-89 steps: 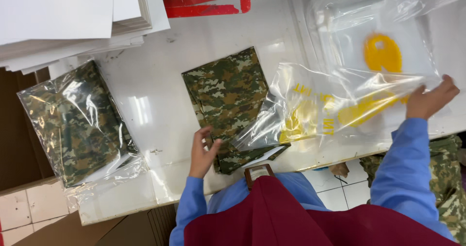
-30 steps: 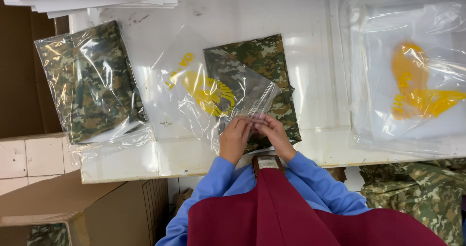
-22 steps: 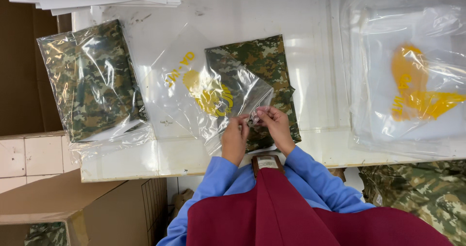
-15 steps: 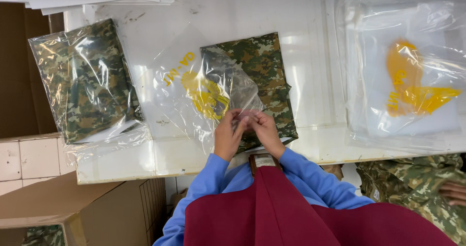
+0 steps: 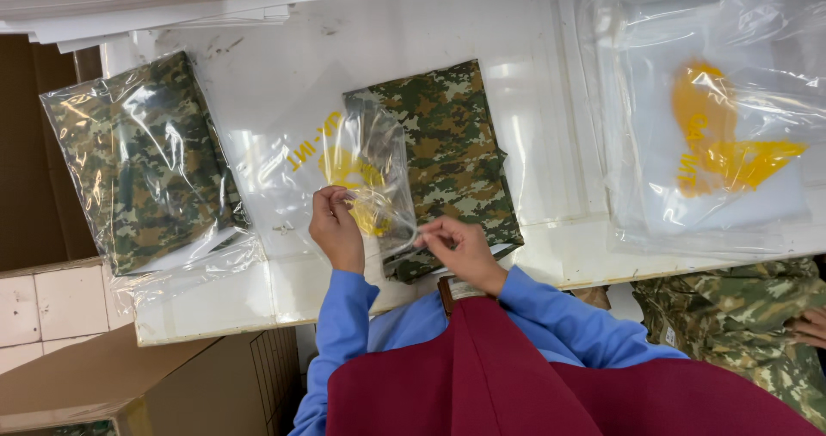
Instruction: The person folds camouflage garments by hand on a white workstation table, placing a cardboard insert inside each one before folding and inserting them into plastic packaging.
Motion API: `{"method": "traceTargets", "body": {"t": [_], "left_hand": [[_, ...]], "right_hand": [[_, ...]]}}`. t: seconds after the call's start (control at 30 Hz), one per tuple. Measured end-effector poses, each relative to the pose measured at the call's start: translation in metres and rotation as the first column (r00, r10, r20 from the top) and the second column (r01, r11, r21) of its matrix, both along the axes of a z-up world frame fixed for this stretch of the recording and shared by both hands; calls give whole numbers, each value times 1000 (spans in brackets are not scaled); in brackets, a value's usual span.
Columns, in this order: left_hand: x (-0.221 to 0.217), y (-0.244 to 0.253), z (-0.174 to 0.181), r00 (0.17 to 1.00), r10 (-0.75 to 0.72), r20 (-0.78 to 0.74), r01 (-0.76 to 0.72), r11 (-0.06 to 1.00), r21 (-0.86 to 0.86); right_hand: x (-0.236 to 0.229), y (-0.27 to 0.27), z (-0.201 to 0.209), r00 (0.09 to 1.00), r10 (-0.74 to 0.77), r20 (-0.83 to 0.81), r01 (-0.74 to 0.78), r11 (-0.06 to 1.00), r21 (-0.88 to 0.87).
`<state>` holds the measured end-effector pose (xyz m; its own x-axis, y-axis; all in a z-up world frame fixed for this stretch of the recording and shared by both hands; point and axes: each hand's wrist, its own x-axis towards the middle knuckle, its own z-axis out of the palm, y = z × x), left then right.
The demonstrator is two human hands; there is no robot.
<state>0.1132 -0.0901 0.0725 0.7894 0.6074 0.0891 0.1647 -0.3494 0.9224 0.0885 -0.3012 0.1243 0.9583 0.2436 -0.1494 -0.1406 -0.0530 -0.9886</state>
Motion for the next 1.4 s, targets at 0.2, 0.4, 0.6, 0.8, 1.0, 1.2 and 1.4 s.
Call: {"method": "traceTargets", "body": {"t": [0.2,0.4,0.6,0.8,1.0,1.2,1.4], "left_hand": [[-4,-32,33,928,-367,63,256,753,607],[-36,-57,41,742,-668,-52,316,279,907],[-78,19,53,873,-312,-375,487,512,707],[-6,42,69,556,-438,-706,400,886,-234],[49,48,112,855,-313,413,459,829,-320],[40,37,2,974,-190,123,217,938,-272],[110,56,-32,884,-355,-305,-2,650,-760]], "right_hand": [[2,-13,29,858,171,484,19,932,-363],[25,-49,12,574,426,699,309,679,-667],[15,-109,-11,755,209,622,457,512,-727],[65,-82,10,994,1,106,72,728,-682],[124,-64,108,911,-222,349,213,975,65],[143,-73,-15,958,-239,160,252,965,-69],[225,-62,-75,937,-327,-118,308,938,-156]]}}
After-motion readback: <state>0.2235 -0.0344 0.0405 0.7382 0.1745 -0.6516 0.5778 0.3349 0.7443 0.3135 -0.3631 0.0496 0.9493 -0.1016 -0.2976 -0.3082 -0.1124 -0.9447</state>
